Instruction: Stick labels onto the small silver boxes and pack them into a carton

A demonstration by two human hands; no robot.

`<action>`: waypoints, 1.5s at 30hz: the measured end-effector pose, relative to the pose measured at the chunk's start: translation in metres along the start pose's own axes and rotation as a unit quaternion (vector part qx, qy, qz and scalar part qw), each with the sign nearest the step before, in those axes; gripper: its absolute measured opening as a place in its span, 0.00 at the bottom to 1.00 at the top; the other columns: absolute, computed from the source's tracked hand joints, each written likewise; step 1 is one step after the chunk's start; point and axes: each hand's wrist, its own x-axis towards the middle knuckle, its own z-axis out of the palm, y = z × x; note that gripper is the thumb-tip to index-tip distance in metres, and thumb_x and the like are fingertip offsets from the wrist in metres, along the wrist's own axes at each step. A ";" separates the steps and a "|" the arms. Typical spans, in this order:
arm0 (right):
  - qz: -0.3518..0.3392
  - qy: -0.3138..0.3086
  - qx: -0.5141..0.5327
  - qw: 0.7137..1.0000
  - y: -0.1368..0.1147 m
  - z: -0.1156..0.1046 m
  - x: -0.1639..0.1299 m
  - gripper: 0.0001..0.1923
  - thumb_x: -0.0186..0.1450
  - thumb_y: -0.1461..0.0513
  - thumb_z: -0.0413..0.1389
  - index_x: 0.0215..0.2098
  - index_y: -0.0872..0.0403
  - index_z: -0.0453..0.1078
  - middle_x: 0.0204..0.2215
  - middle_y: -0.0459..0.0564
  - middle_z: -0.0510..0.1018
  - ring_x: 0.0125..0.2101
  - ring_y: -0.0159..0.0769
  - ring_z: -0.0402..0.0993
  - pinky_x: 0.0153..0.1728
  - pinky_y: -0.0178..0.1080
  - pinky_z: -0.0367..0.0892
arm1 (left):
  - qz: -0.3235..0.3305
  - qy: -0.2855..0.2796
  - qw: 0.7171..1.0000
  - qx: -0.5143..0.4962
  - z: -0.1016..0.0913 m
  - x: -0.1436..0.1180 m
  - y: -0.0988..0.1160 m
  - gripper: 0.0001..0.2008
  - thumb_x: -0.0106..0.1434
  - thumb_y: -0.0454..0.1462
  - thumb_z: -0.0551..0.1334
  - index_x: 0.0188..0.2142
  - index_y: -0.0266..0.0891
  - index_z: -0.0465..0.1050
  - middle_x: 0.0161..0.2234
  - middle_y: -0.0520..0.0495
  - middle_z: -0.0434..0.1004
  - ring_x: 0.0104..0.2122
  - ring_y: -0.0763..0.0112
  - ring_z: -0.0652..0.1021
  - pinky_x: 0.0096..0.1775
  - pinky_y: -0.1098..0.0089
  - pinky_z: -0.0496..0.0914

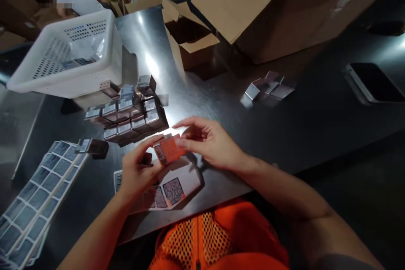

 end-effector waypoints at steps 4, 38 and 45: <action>0.031 0.001 0.007 0.999 0.006 0.006 -0.002 0.39 0.59 0.62 0.68 0.63 0.49 0.57 0.27 0.38 0.78 0.34 0.32 0.79 0.41 0.38 0.75 | -0.009 0.001 1.000 0.021 0.001 -0.001 0.002 0.25 0.58 0.42 0.72 0.55 0.45 0.76 0.47 0.46 0.83 0.38 0.64 0.81 0.35 0.68 0.74; 0.032 0.093 -0.037 0.995 0.020 0.021 -0.002 0.34 0.55 0.59 0.70 0.54 0.48 0.59 0.24 0.39 0.76 0.38 0.40 0.81 0.38 0.40 0.77 | 0.064 0.051 0.994 0.069 0.005 -0.004 0.003 0.24 0.59 0.39 0.72 0.55 0.45 0.76 0.44 0.49 0.83 0.22 0.77 0.74 0.21 0.75 0.65; -0.014 0.169 -0.147 0.975 0.020 0.008 0.003 0.35 0.51 0.60 0.74 0.52 0.47 0.64 0.16 0.31 0.61 0.28 0.37 0.80 0.30 0.37 0.73 | 0.099 0.086 0.988 0.083 0.004 -0.002 0.010 0.22 0.57 0.36 0.72 0.52 0.44 0.78 0.39 0.52 0.83 0.18 0.84 0.66 0.19 0.79 0.62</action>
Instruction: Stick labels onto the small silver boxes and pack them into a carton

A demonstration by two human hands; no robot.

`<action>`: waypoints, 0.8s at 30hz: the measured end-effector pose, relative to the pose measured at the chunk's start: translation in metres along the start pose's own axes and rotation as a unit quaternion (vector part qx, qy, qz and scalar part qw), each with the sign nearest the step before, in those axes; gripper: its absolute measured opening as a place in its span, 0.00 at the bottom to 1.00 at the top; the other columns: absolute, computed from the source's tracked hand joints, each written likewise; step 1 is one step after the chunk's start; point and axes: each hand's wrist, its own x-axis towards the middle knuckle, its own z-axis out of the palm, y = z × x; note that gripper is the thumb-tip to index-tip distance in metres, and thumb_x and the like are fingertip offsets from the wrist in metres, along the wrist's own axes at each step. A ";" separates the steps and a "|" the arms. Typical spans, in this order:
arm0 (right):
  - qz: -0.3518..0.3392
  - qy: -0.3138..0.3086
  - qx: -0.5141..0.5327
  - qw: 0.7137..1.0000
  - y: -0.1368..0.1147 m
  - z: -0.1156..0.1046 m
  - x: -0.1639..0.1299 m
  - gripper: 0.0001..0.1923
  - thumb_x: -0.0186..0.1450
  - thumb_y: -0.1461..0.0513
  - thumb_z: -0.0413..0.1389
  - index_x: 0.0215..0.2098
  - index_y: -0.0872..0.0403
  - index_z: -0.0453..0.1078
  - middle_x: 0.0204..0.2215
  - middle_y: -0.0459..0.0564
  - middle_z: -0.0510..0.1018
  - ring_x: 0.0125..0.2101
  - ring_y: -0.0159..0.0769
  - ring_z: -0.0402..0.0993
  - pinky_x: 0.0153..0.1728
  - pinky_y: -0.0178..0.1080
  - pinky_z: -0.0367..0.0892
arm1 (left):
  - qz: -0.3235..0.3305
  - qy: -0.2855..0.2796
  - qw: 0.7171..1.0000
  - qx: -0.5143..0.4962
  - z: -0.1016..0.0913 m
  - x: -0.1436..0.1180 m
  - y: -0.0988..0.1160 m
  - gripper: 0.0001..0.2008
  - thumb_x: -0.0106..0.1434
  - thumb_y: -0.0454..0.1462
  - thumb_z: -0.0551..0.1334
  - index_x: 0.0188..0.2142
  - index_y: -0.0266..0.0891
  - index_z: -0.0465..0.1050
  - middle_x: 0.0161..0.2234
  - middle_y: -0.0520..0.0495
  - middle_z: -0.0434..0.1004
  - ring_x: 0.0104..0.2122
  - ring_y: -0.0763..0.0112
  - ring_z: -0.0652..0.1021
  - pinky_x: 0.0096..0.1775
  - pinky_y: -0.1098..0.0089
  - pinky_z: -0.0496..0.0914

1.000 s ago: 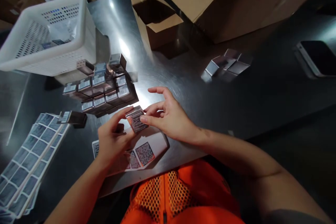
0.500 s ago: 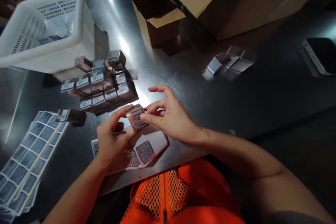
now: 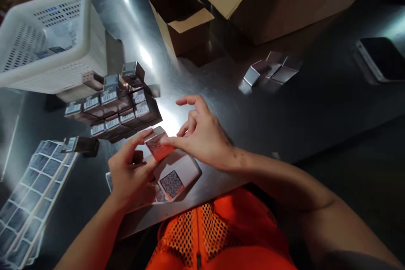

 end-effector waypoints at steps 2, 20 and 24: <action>-0.019 0.000 -0.027 0.999 0.004 -0.008 0.011 0.32 0.52 0.59 0.73 0.49 0.48 0.65 0.17 0.31 0.62 0.23 0.33 0.75 0.28 0.36 0.70 | -0.026 0.032 0.999 -0.011 -0.003 0.001 0.002 0.24 0.54 0.36 0.73 0.52 0.45 0.78 0.39 0.52 0.83 0.18 0.85 0.67 0.19 0.80 0.63; -0.034 -0.278 -0.094 0.956 0.011 0.014 -0.008 0.17 0.63 0.66 0.66 0.50 0.54 0.78 0.34 0.45 0.85 0.36 0.34 0.82 0.40 0.34 0.72 | -0.065 0.168 0.984 -0.009 -0.010 0.007 -0.010 0.29 0.53 0.39 0.76 0.54 0.44 0.74 0.46 0.50 0.79 0.21 0.85 0.71 0.20 0.81 0.65; -0.048 -0.250 -0.111 0.961 0.012 0.014 -0.012 0.07 0.67 0.63 0.62 0.45 0.53 0.76 0.31 0.43 0.85 0.32 0.33 0.83 0.35 0.33 0.72 | -0.086 0.167 0.982 0.013 -0.010 0.010 -0.014 0.29 0.52 0.41 0.76 0.54 0.45 0.76 0.43 0.50 0.80 0.25 0.79 0.74 0.21 0.80 0.65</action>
